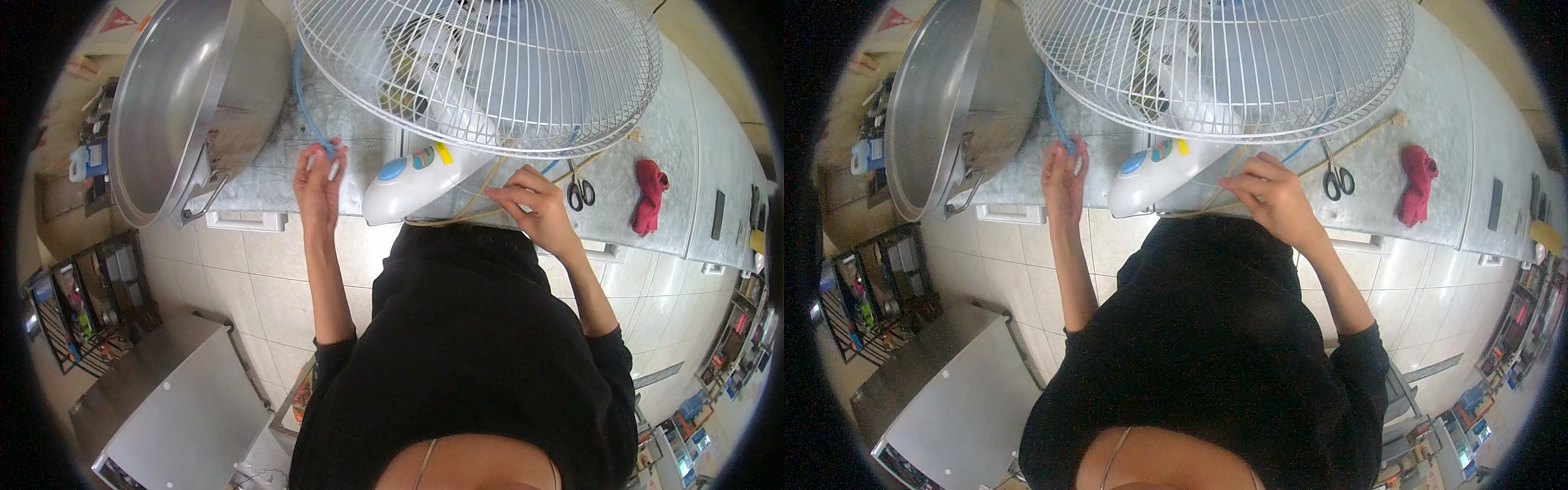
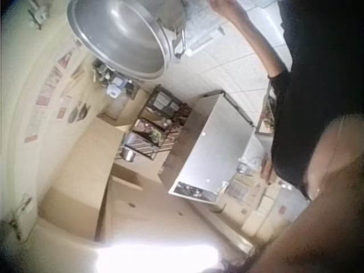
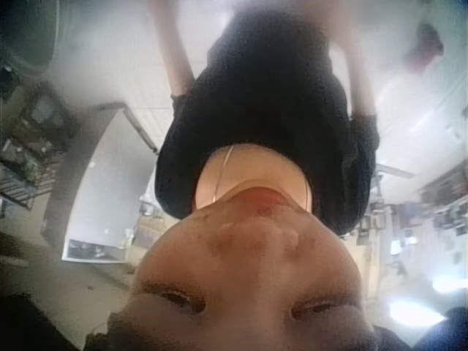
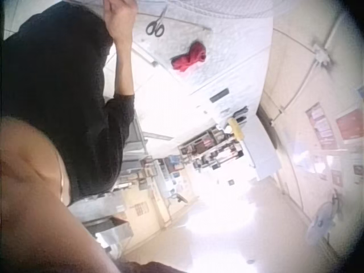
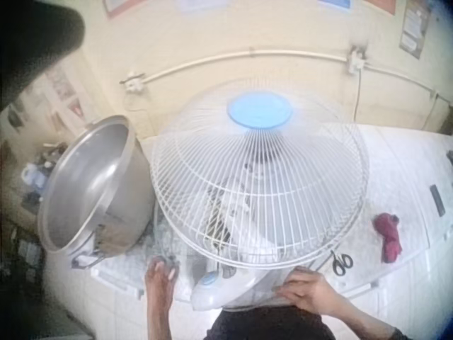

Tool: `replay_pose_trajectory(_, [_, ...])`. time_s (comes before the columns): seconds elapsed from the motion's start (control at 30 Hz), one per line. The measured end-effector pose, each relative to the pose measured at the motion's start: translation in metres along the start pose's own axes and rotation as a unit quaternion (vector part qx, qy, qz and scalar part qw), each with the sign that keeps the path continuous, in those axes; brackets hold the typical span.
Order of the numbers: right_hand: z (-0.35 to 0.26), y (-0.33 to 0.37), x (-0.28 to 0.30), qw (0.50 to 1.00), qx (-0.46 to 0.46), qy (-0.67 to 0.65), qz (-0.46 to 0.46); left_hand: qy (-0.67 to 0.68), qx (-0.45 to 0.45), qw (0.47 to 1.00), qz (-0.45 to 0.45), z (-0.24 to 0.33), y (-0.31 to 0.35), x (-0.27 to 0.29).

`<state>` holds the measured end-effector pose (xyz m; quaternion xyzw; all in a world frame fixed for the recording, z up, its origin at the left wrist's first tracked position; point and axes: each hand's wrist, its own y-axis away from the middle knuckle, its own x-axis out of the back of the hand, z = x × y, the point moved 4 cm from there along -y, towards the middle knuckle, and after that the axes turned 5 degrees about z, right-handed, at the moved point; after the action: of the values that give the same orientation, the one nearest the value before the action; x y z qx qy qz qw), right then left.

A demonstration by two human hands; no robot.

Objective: The person assembles a table fan by attaching the front grille and securing it with zip ties. They then move to the sink, pour blue liquid into the basin, and wash a yellow sponge under running water.

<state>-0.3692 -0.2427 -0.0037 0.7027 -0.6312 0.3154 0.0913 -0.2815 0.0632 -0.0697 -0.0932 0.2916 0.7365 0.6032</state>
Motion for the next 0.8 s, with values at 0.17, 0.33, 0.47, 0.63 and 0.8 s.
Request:
replay_pose_trajectory(0.17, [-0.011, -0.002, 0.000, 1.000, 0.009, 0.001, 0.003, -0.126, 0.119, 0.979, -0.105, -0.018, 0.067, -0.051])
replay_pose_trajectory(0.33, [-0.018, -0.001, -0.009, 0.998, 0.026, 0.017, -0.049, -0.012, 0.206, 0.974, -0.091, -0.043, 0.096, -0.086])
replay_pose_trajectory(0.47, [-0.028, -0.005, -0.019, 0.997, 0.061, 0.032, -0.040, -0.196, 0.102, 0.968, -0.121, -0.045, 0.094, -0.093])
replay_pose_trajectory(0.63, [-0.032, -0.002, -0.012, 0.996, 0.050, 0.042, 0.060, -0.230, 0.091, 0.965, -0.085, -0.046, 0.087, -0.083])
replay_pose_trajectory(0.8, [-0.010, 0.032, -0.007, 0.972, -0.137, 0.000, 0.193, -0.187, 0.088, 0.977, -0.046, -0.042, 0.081, -0.072])
